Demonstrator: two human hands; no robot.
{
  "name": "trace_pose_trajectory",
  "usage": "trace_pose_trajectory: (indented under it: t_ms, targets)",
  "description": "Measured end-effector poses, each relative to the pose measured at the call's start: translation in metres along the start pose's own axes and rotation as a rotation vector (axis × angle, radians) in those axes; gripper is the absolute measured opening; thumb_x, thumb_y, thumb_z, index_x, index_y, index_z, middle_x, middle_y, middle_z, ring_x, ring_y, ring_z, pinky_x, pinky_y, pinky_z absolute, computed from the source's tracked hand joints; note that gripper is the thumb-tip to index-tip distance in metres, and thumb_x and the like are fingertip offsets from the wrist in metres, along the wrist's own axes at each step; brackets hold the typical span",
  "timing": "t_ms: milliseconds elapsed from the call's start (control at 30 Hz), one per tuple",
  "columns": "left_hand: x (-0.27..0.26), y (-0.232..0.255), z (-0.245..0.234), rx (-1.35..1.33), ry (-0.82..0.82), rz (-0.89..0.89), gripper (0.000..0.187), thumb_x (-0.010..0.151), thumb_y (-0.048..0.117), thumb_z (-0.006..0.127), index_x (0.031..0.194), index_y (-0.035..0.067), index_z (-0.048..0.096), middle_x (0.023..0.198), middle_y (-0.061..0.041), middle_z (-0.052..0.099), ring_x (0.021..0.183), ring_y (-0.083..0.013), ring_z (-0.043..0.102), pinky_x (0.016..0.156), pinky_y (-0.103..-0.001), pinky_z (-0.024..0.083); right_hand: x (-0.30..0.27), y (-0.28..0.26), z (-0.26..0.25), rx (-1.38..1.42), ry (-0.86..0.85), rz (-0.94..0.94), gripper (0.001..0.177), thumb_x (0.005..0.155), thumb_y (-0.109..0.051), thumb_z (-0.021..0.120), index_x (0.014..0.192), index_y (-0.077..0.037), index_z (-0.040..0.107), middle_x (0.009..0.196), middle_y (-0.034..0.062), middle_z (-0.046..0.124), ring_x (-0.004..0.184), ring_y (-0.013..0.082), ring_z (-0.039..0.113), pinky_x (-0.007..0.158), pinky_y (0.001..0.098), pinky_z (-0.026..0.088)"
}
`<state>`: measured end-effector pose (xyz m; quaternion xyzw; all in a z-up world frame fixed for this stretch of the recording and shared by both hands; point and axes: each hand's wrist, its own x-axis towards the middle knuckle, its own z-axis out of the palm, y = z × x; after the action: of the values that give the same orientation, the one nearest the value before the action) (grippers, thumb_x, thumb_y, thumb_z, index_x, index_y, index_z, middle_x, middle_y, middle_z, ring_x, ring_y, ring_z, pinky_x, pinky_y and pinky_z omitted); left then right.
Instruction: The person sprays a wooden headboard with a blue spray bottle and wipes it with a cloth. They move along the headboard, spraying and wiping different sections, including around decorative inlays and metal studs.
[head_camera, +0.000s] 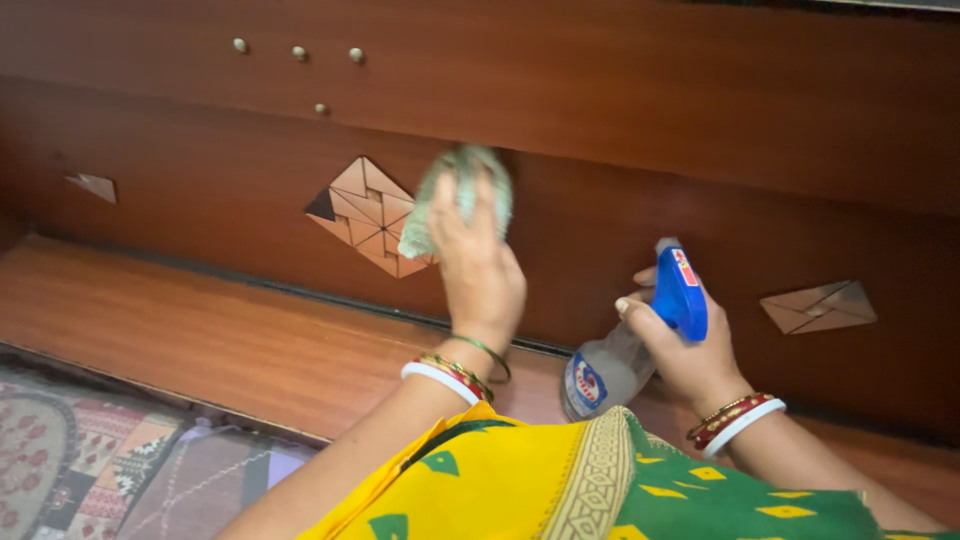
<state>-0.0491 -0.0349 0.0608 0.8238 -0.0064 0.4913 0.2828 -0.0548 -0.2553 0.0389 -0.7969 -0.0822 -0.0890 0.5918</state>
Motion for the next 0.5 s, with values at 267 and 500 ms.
trace_pose_trajectory:
  t_ms: [267,500]
  targets:
    - [0.023,-0.049,-0.024,-0.062,0.069,-0.021,0.081,0.079,-0.012,0.061,0.155,0.006,0.042,0.155,-0.027,0.031,0.140,-0.0469,0.036,0.119,-0.053,0.034,-0.009,-0.013,0.035,-0.102,0.138,-0.027,0.041,0.083,-0.019,0.077,0.117,0.000,0.065,0.092,0.0060,0.074,0.085,0.0112,0.070,0.079,0.0299,0.057]
    - [-0.001,-0.024,-0.009,-0.104,-0.169,0.357,0.073,0.077,-0.010,0.061,0.144,0.018,0.058,0.142,-0.017,0.048,0.128,-0.0384,0.047,0.111,-0.050,0.042,-0.034,-0.013,0.025,-0.049,0.211,0.004,0.041,0.082,-0.017,0.076,0.117,-0.001,0.063,0.089,0.0047,0.074,0.084,0.0103,0.068,0.080,0.0291,0.056]
